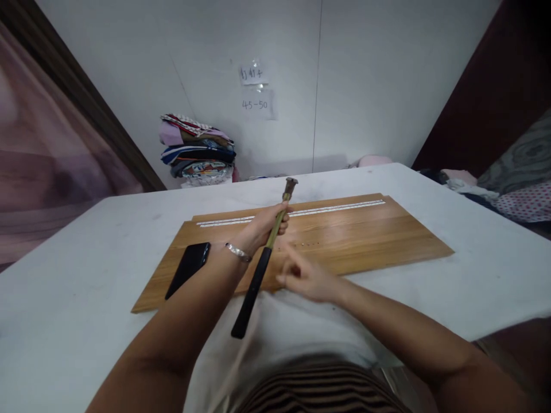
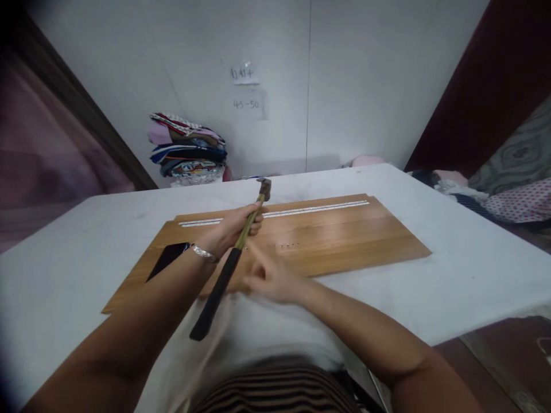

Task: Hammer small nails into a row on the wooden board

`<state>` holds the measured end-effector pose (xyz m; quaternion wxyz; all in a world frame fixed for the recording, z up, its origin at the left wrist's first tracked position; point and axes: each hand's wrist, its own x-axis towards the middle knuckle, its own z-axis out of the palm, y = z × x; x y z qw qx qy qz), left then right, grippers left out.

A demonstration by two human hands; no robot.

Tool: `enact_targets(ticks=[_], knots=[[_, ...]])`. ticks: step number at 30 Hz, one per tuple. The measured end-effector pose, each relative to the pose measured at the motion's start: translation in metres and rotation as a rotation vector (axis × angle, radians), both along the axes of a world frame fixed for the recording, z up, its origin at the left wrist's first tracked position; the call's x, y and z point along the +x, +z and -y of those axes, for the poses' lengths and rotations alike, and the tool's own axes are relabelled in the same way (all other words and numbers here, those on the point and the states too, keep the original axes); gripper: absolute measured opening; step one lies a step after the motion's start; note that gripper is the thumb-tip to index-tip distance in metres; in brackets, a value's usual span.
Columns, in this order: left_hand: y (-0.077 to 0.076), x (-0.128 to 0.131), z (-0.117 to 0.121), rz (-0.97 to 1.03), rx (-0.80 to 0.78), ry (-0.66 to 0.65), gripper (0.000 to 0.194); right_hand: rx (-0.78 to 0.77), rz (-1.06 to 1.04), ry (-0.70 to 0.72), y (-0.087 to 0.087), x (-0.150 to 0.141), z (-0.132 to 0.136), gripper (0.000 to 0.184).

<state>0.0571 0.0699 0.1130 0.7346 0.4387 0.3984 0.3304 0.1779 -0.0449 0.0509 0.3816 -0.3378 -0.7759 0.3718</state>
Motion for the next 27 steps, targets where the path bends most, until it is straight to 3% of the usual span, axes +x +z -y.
enact_targets(ticks=[2, 4, 8, 12, 17, 27], knots=[[-0.006, -0.016, 0.002, -0.002, -0.031, -0.045, 0.026, 0.117, 0.151, 0.138, -0.018, 0.005, 0.022, 0.05], [-0.014, -0.03, 0.009, 0.01, -0.107, -0.139, 0.029, 0.204, 0.212, 0.181, -0.033, 0.011, 0.036, 0.034], [-0.031, -0.041, 0.036, -0.048, -0.134, -0.261, 0.036, 0.211, 0.16, 0.139, -0.058, 0.021, 0.039, 0.029], [-0.041, -0.035, 0.056, -0.066, -0.187, -0.318, 0.039, 0.117, 0.106, 0.026, -0.076, 0.024, 0.03, 0.027], [-0.042, -0.021, 0.055, -0.105, -0.178, -0.302, 0.04, -0.034, 0.109, 0.063, -0.078, 0.026, 0.028, 0.028], [-0.062, -0.012, 0.048, -0.06, -0.371, -0.28, 0.037, -0.064, 0.132, 0.07, -0.076, 0.03, 0.028, 0.031]])
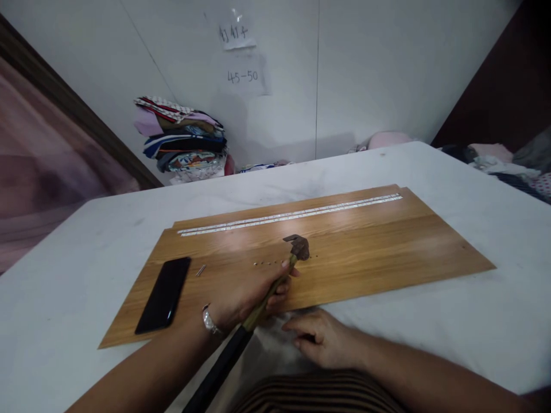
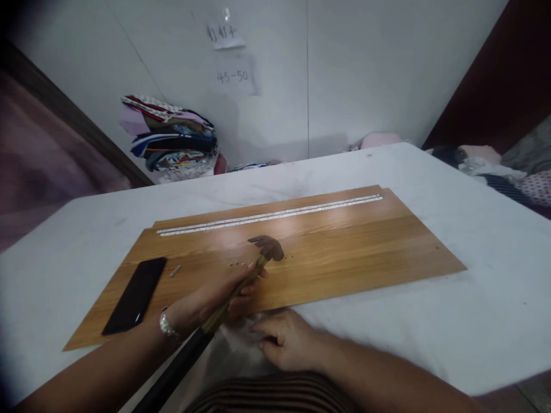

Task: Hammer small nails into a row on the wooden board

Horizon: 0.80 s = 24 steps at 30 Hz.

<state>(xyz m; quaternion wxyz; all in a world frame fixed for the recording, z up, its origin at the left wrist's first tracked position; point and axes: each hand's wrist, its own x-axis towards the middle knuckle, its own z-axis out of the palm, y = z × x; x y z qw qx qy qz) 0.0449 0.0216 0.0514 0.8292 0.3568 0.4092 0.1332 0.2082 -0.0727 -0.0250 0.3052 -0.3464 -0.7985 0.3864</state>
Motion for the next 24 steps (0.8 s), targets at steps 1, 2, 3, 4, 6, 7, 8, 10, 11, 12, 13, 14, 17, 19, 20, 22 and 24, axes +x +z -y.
enact_targets(ticks=[1, 2, 3, 4, 6, 7, 8, 10, 11, 12, 13, 14, 17, 19, 20, 22, 24], knots=[[-0.001, 0.0, 0.0, 0.001, -0.006, 0.006, 0.038, -0.002, 0.007, 0.002, 0.0, 0.0, 0.0, 0.03], [-0.002, 0.0, 0.001, -0.002, -0.013, 0.012, 0.039, -0.004, 0.015, 0.006, 0.0, 0.0, 0.0, 0.03], [-0.002, 0.0, 0.001, -0.006, -0.022, 0.015, 0.039, -0.005, 0.022, 0.006, 0.001, 0.0, 0.0, 0.03], [-0.002, 0.001, 0.001, -0.012, -0.033, 0.015, 0.04, -0.008, 0.029, 0.007, 0.001, 0.0, 0.0, 0.03], [0.0, 0.001, 0.0, -0.016, -0.047, 0.014, 0.038, -0.018, 0.038, 0.007, 0.002, 0.0, 0.0, 0.031], [0.002, 0.001, 0.0, -0.012, -0.046, 0.014, 0.037, -0.025, 0.039, 0.007, 0.003, 0.0, 0.0, 0.031], [0.003, 0.0, 0.0, -0.003, -0.04, 0.013, 0.036, -0.028, 0.039, 0.006, 0.004, 0.0, 0.0, 0.03], [0.006, 0.0, 0.0, 0.021, -0.021, 0.01, 0.035, -0.03, 0.03, 0.005, 0.005, 0.001, -0.001, 0.03], [0.008, 0.0, 0.0, 0.028, -0.012, 0.007, 0.035, -0.028, 0.022, 0.006, 0.006, 0.001, -0.001, 0.031], [0.009, -0.001, 0.0, 0.032, -0.003, 0.007, 0.035, -0.024, 0.013, 0.007, 0.006, 0.001, -0.001, 0.031], [0.009, 0.0, 0.0, 0.031, 0.005, 0.009, 0.036, -0.021, 0.005, 0.006, 0.007, 0.001, -0.001, 0.031], [0.009, 0.0, 0.0, 0.027, 0.012, 0.012, 0.035, -0.02, -0.001, 0.005, 0.008, 0.001, -0.001, 0.031], [0.005, 0.002, 0.0, 0.008, 0.012, 0.007, 0.035, -0.03, -0.006, -0.002, 0.009, 0.001, -0.002, 0.031], [0.003, 0.003, 0.0, -0.006, 0.003, 0.007, 0.036, -0.035, -0.01, -0.003, 0.009, 0.001, -0.002, 0.031], [0.001, 0.003, 0.0, -0.013, 0.0, 0.009, 0.036, -0.032, -0.012, -0.002, 0.009, 0.001, -0.003, 0.031], [0.0, 0.003, -0.001, -0.022, 0.0, 0.014, 0.037, -0.027, -0.015, 0.002, 0.009, 0.001, -0.003, 0.031], [0.001, 0.001, -0.001, -0.02, 0.007, 0.014, 0.037, -0.036, -0.012, 0.008, 0.009, 0.002, -0.003, 0.031]])
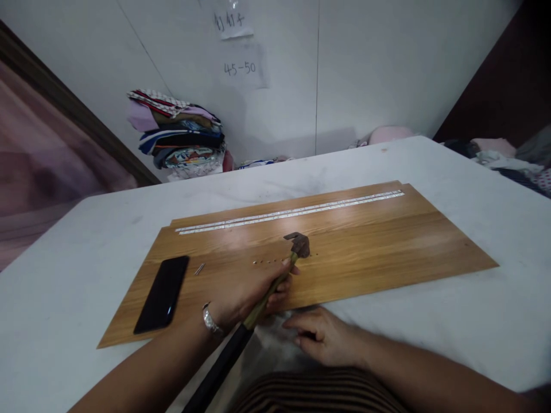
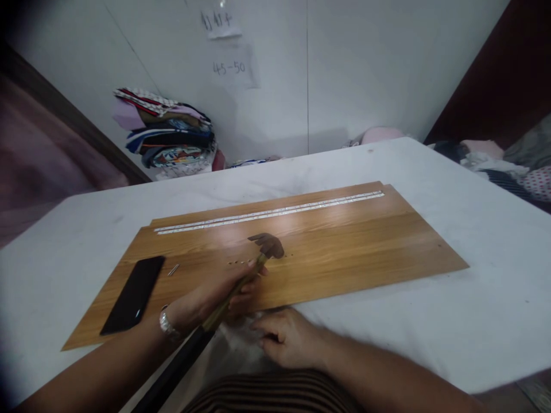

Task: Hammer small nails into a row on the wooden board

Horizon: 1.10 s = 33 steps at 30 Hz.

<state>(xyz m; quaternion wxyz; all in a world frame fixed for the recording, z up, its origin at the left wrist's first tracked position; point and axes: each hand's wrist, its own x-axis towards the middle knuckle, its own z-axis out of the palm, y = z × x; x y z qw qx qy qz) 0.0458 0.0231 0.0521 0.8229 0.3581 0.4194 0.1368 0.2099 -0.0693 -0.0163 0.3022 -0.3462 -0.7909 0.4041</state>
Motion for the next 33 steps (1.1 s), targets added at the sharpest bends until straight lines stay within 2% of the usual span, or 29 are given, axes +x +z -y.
enact_targets(ticks=[6, 10, 14, 21, 26, 33], knots=[[0.0048, -0.0049, -0.0009, 0.031, 0.02, -0.018, 0.036, -0.071, -0.022, -0.028, -0.0053, 0.0009, 0.0016, 0.03], [0.0048, -0.0023, 0.0017, -0.019, 0.018, -0.018, 0.039, -0.094, -0.025, -0.015, -0.0084, 0.0014, 0.0018, 0.03], [0.0034, -0.0002, 0.0029, -0.053, 0.002, -0.011, 0.041, -0.101, -0.025, -0.006, -0.0079, 0.0016, 0.0013, 0.029], [0.0056, -0.0028, -0.0001, 0.025, 0.016, -0.033, 0.037, -0.104, -0.017, -0.001, -0.0058, 0.0013, 0.0005, 0.029], [0.0035, 0.0002, 0.0008, -0.023, 0.014, -0.012, 0.039, -0.115, -0.012, 0.001, -0.0049, 0.001, 0.0003, 0.03], [0.0026, -0.0008, -0.0008, -0.003, -0.015, -0.001, 0.036, -0.118, 0.006, -0.013, -0.0088, 0.0014, 0.0018, 0.029]])
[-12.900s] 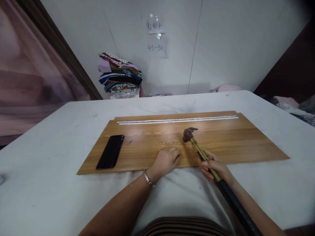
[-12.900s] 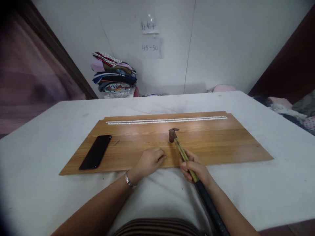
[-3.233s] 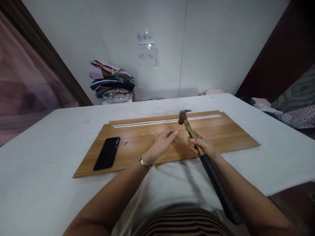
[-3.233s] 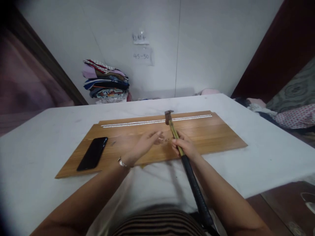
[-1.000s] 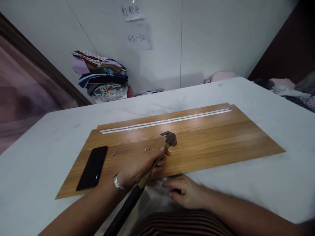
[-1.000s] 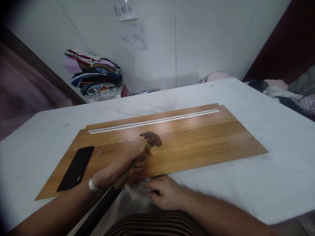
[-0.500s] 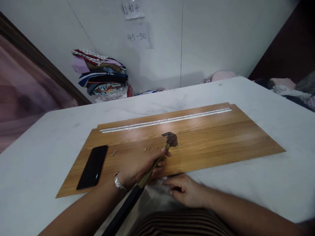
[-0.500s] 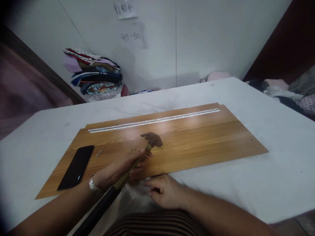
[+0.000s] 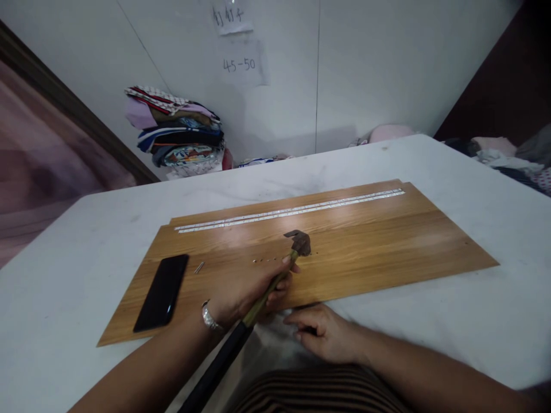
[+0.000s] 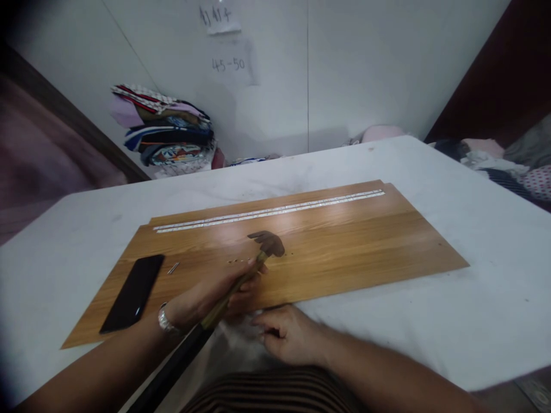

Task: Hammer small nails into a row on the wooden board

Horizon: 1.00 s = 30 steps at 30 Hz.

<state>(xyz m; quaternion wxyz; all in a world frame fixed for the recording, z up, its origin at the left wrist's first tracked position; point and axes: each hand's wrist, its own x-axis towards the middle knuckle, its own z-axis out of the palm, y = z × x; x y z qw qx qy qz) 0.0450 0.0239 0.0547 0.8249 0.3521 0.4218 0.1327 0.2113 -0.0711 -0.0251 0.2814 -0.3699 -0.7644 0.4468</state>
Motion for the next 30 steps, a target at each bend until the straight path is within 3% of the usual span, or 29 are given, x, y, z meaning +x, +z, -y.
enact_targets(ticks=[30], knots=[[0.0053, 0.002, -0.0021, -0.024, 0.023, -0.039, 0.041, -0.039, -0.033, 0.002, 0.0054, 0.0002, -0.0006, 0.03]])
